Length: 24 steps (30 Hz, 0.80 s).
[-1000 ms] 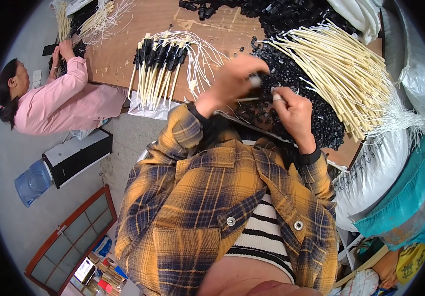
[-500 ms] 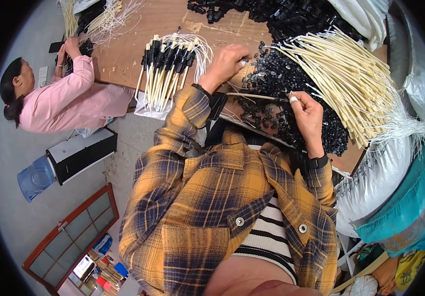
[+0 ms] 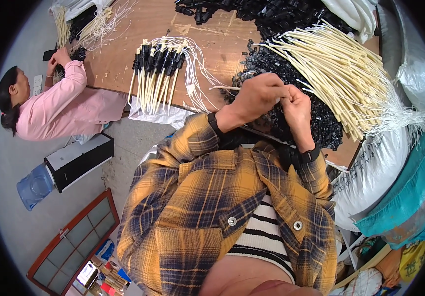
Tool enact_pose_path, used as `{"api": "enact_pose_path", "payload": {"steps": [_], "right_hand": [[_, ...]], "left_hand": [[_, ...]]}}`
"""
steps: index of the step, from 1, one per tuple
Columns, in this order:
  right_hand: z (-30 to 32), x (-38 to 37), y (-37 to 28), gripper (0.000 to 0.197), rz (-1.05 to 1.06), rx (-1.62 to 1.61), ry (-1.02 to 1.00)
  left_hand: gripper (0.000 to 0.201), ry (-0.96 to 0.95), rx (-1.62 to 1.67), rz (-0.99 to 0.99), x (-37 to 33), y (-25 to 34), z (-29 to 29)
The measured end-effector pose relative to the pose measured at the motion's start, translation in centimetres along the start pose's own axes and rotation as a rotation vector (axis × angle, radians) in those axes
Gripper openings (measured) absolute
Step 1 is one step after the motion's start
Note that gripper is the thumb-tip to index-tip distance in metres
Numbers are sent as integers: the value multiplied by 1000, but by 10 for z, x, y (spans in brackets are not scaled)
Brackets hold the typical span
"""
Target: Manual assembly of wires into connector housings on an industrial workbench.
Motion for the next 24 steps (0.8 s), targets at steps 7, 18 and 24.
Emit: {"api": "enact_pose_path", "payload": {"steps": [7,18,24], "right_hand": [[7,14,-35,7,367,590,344],[4,18,-46,12,375,389,198],[8,6,-22,18,33,-572,-119]], "left_hand": [[26,161,474,768,19,-41,7],[19,173,223,532,15,-41,23],[37,130,-7,-6,-14,7,29]]}}
Point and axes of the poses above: each hand's wrist, its own x-axis away from the middle knuckle, its own z-axis out of the back of the hand, y = z × x, the point moved 7 cm from there along -x, towards the middle knuckle, and after that the axes turned 10 degrees about x, right-handed, at the moved point
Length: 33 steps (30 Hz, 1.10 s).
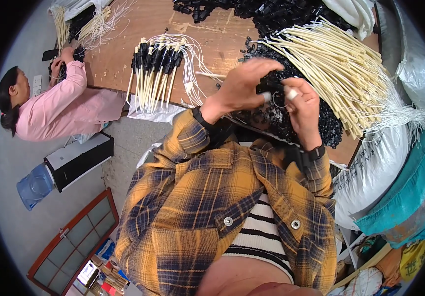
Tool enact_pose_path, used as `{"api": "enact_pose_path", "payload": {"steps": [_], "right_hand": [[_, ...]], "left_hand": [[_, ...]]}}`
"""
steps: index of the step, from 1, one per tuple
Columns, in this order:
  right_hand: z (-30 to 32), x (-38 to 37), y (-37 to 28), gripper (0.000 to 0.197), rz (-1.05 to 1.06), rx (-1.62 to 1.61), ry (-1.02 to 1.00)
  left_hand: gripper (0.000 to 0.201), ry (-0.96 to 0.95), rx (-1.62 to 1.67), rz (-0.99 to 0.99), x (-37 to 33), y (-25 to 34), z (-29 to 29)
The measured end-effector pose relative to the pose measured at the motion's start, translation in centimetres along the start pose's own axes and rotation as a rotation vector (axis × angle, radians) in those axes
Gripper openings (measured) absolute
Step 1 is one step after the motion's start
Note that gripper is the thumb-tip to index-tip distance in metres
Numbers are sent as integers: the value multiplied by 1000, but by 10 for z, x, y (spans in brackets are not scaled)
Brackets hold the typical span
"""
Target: Manual assembly of wires into connector housings on an industrial workbench.
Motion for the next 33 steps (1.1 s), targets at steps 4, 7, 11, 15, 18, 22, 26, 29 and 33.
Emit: {"api": "enact_pose_path", "payload": {"steps": [4,7,11,15,18,22,26,29,33], "right_hand": [[7,1,-2,20,-57,-174,-68],[-7,15,-36,29,603,1093,8],[-20,16,-33,25,585,1402,-29],[-1,-3,-24,14,143,1162,85],[-3,-11,-10,18,-96,963,-66],[-38,-1,-22,24,256,1192,-81],[-66,14,-56,10,751,1196,-9],[-42,5,-65,6,561,962,125],[-79,10,-34,28,640,1396,-340]], "left_hand": [[40,-344,75,274,20,-32,-12],[34,-326,-57,241,17,-35,-1],[29,-357,-147,392,27,-42,-1],[31,-264,-303,110,21,-10,-2],[17,-333,-440,38,17,1,2],[22,-304,-387,123,28,-9,25],[21,58,-445,150,43,-32,89],[21,265,-847,228,61,-44,155],[29,388,-1085,237,65,-47,178]]}}
Point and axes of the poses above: each hand's wrist, its own x-axis away from the middle knuckle, its own z-axis out of the back of the hand, y = z × x, the point moved 7 cm from there along -x, towards the middle knuckle, and after that the axes turned 10 degrees about x, right-handed, at the moved point
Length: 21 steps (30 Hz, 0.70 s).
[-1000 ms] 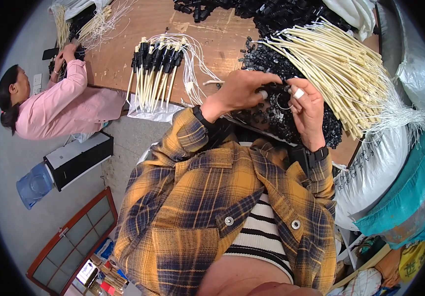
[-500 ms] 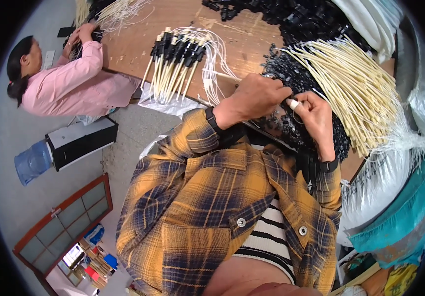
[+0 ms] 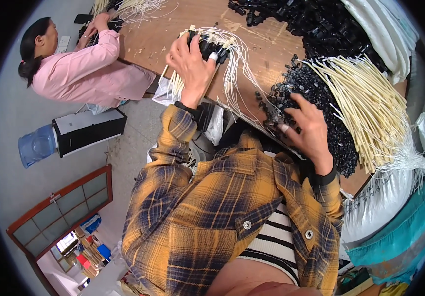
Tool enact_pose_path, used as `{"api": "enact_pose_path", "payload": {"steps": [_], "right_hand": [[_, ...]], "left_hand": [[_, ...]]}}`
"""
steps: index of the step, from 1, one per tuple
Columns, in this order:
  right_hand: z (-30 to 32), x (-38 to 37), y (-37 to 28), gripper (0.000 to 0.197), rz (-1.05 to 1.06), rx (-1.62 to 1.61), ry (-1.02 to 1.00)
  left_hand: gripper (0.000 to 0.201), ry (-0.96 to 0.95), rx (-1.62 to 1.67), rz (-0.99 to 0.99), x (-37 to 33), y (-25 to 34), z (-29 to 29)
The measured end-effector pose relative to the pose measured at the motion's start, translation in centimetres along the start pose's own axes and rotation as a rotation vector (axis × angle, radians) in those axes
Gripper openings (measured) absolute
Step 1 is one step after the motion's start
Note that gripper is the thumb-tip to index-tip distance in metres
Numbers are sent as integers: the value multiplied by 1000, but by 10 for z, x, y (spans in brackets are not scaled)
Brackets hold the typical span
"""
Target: Manual assembly of wires into connector housings on an industrial workbench.
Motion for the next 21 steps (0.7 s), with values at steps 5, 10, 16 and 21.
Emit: {"api": "enact_pose_path", "payload": {"steps": [5,10,16,21], "right_hand": [[7,30,58,21,-370,-68,143],[50,62,99,12,-592,291,150],[44,83,118,11,-648,409,56],[57,67,108,15,-506,471,209]], "left_hand": [[31,-357,742,-131,-9,95,-58],[35,-452,742,-328,-33,151,-150],[38,-605,511,-308,-34,144,-185],[37,-636,741,-11,-17,110,-153]]}}
Point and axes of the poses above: each hand's wrist, its own x-axis away from the middle knuckle, its own z-axis out of the back of the hand, y = z × x, the point moved 7 cm from there along -x, towards the middle knuckle, and after that the axes turned 10 degrees about x, right-handed, at the moved point
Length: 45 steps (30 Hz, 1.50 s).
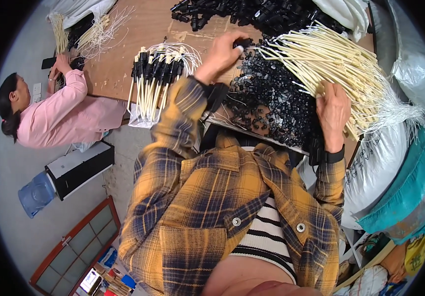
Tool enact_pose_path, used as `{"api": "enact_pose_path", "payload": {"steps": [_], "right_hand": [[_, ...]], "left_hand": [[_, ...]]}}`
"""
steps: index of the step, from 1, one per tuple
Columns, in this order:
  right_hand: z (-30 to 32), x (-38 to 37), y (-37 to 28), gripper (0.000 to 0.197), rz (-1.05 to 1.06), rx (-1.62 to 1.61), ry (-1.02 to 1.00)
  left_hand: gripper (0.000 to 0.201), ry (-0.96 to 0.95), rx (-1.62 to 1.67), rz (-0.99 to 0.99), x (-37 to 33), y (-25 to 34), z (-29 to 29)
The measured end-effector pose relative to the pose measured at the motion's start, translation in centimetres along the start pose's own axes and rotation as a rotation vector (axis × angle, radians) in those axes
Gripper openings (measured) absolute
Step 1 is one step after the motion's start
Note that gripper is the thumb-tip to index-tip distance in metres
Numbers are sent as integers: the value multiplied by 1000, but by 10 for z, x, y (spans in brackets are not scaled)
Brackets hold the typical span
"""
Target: Manual assembly of wires into connector housings on an industrial workbench.
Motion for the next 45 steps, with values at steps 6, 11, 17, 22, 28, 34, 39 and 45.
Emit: {"api": "enact_pose_path", "payload": {"steps": [6,11,17,22,28,34,39,45], "right_hand": [[11,-14,-19,18,134,6,63],[-10,-13,-33,18,147,-216,-127],[-18,12,-12,13,-229,-904,-218],[-8,37,-6,11,-391,-1129,-221],[0,39,-7,14,-263,-973,-231],[4,25,-54,14,73,-693,-210],[-14,13,-37,19,-75,-972,-143],[-13,13,-85,18,87,-761,-364]], "left_hand": [[40,-92,885,418,56,4,-1],[33,-190,800,413,66,11,-6],[44,-152,862,345,65,0,-8],[36,-135,912,381,67,-11,-8],[34,-188,672,323,67,-3,-3],[30,-221,11,-589,72,95,-13],[28,-133,-44,-278,81,72,-9],[19,-247,628,518,85,38,-29]]}}
Point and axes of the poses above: each hand's wrist, its own x-axis away from the middle knuckle, its own z-axis out of the back of the hand, y = z × x, the point moved 7 cm from there along -x, towards the middle knuckle, and after that the axes turned 10 degrees about x, right-handed, at the moved point
